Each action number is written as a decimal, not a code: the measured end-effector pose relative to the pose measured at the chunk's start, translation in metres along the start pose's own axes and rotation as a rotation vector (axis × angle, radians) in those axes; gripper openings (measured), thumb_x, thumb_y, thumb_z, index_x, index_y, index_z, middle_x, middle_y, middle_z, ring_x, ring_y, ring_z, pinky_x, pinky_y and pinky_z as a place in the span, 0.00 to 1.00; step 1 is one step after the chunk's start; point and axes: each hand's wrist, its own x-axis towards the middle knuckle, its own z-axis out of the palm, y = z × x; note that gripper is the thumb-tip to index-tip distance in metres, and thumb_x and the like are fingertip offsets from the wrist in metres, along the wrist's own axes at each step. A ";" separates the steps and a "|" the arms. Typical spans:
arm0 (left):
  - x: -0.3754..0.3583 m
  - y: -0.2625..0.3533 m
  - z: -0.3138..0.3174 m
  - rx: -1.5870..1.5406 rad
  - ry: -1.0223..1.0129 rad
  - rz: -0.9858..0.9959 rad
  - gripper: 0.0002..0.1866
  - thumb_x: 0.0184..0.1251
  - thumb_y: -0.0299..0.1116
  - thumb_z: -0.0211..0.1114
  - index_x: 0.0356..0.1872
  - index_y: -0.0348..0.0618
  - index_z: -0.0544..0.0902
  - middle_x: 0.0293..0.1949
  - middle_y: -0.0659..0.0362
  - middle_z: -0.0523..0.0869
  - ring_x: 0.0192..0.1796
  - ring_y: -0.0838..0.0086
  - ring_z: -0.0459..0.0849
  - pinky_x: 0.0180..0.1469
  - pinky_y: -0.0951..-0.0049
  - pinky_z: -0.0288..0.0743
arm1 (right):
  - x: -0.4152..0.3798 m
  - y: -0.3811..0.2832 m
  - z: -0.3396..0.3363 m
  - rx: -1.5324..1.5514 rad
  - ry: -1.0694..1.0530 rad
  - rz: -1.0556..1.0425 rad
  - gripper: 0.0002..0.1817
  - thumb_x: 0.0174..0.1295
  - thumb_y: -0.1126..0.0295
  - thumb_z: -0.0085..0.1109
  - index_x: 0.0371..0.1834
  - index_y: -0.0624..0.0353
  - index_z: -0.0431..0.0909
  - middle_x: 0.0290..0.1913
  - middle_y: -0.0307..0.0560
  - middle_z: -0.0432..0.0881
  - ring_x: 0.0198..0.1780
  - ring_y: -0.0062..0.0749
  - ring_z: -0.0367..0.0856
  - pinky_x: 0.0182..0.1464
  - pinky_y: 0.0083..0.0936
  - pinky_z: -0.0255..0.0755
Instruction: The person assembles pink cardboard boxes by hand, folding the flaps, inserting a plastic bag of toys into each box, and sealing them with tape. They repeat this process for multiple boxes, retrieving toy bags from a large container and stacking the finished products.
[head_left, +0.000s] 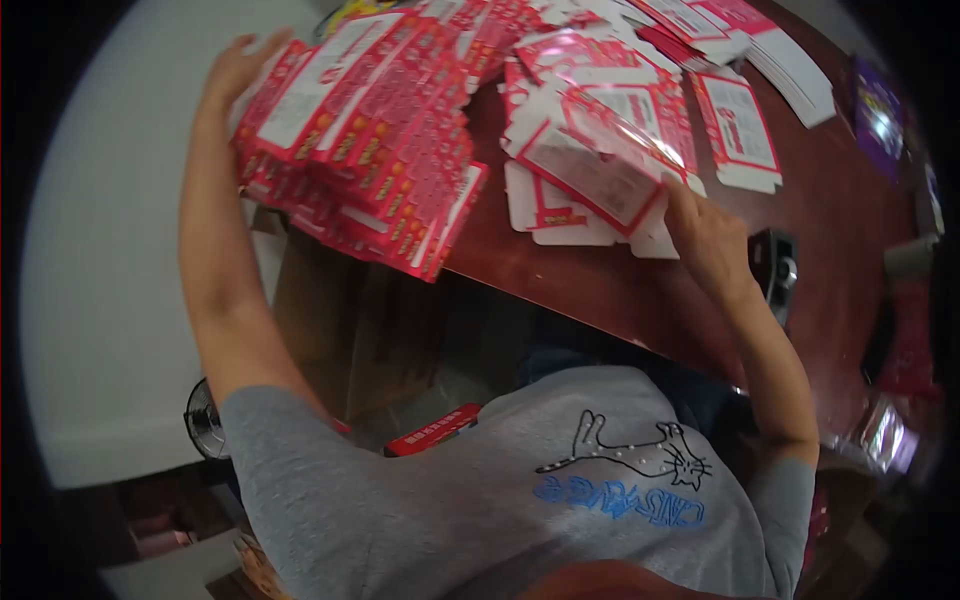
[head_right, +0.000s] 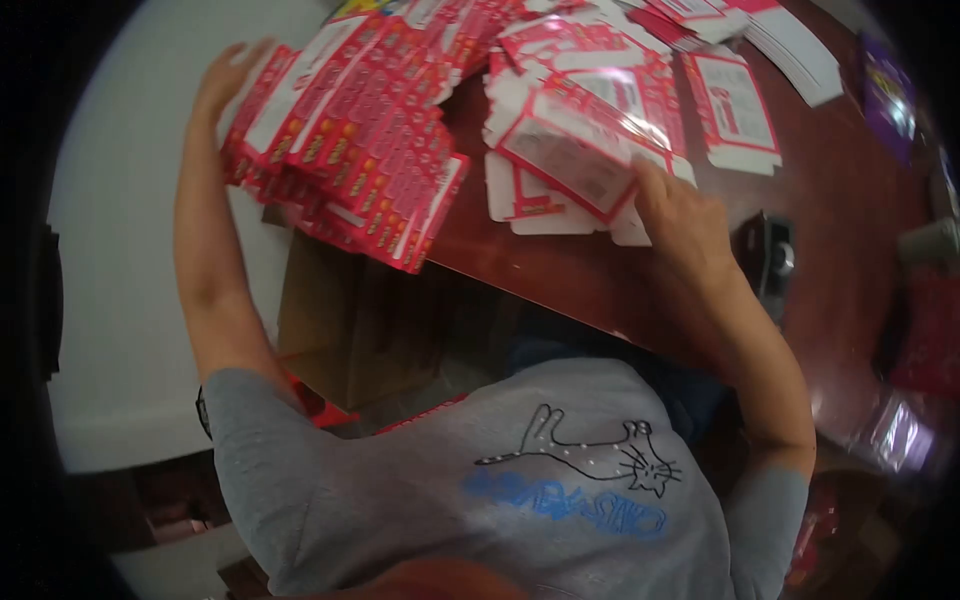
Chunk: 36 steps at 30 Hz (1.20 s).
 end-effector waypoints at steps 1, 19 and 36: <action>-0.005 0.023 -0.025 0.122 0.181 0.073 0.54 0.56 0.78 0.64 0.65 0.34 0.78 0.59 0.40 0.85 0.62 0.51 0.85 0.64 0.59 0.76 | -0.006 -0.002 -0.020 -0.013 0.108 0.031 0.24 0.60 0.73 0.63 0.61 0.57 0.74 0.41 0.42 0.85 0.39 0.35 0.88 0.34 0.31 0.80; -0.360 0.420 0.043 -2.197 -1.176 -0.205 0.25 0.74 0.34 0.66 0.66 0.31 0.74 0.60 0.49 0.84 0.60 0.67 0.85 0.61 0.64 0.80 | -0.115 -0.001 -0.074 1.236 0.275 0.812 0.23 0.72 0.68 0.64 0.67 0.65 0.72 0.51 0.43 0.86 0.49 0.20 0.83 0.51 0.22 0.78; -0.374 0.424 0.065 -2.172 -1.404 -0.179 0.50 0.58 0.52 0.79 0.73 0.33 0.65 0.63 0.45 0.80 0.63 0.59 0.83 0.62 0.58 0.81 | -0.144 -0.004 -0.099 1.407 0.029 0.951 0.23 0.72 0.62 0.65 0.62 0.66 0.74 0.49 0.47 0.88 0.50 0.23 0.87 0.51 0.21 0.82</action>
